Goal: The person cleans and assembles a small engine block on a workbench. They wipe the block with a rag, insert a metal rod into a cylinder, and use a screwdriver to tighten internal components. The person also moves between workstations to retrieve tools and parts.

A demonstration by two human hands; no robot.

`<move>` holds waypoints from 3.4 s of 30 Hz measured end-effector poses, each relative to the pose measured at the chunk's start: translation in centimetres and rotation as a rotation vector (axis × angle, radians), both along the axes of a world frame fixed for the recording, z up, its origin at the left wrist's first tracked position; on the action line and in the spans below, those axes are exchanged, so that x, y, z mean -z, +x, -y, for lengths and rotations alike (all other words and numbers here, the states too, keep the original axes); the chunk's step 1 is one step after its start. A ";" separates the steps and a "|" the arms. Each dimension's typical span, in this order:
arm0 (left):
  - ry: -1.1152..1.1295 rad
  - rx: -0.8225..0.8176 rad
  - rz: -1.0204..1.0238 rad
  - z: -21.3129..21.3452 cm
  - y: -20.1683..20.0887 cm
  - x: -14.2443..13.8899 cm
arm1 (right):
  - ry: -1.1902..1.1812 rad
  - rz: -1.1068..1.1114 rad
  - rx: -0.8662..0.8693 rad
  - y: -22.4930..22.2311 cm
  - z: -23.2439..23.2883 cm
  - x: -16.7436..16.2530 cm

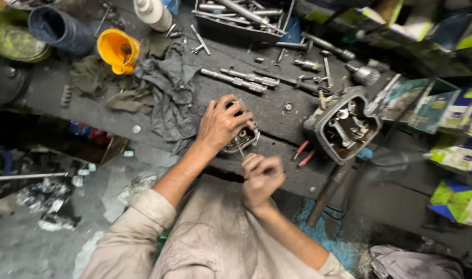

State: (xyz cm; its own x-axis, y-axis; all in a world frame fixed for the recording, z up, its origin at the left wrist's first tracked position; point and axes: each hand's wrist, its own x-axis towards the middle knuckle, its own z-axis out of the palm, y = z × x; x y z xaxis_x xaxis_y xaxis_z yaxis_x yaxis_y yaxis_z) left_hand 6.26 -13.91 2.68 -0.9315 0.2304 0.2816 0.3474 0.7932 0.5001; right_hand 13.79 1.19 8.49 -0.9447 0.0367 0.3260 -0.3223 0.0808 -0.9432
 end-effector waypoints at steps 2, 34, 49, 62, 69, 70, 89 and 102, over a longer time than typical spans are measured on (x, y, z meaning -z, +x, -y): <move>0.007 0.086 0.006 0.5 0.0 0.1 | 0.192 -0.215 -0.069 -0.5 0.2 -0.9; 0.136 0.099 -0.012 2.6 0.5 0.3 | 0.610 -0.495 -0.173 -1.4 2.0 -2.6; 0.108 0.056 0.001 2.0 0.9 2.1 | 0.237 0.265 -0.818 -1.8 -0.5 -0.7; 0.105 0.060 -0.084 2.7 1.2 0.7 | 1.100 -0.575 -1.236 -4.1 3.0 -6.5; 0.123 0.034 -0.054 2.7 1.7 1.3 | 1.162 -0.210 -2.083 -6.4 3.8 -2.5; 0.128 0.042 -0.031 2.8 1.7 1.3 | 1.083 -0.147 -2.046 -6.6 3.2 -2.3; 0.149 0.046 -0.022 2.7 1.6 0.7 | 1.144 -0.417 -1.672 -5.1 3.8 -6.2; 0.103 0.036 -0.008 2.7 1.4 0.0 | 0.004 0.233 -0.183 0.6 3.2 -1.3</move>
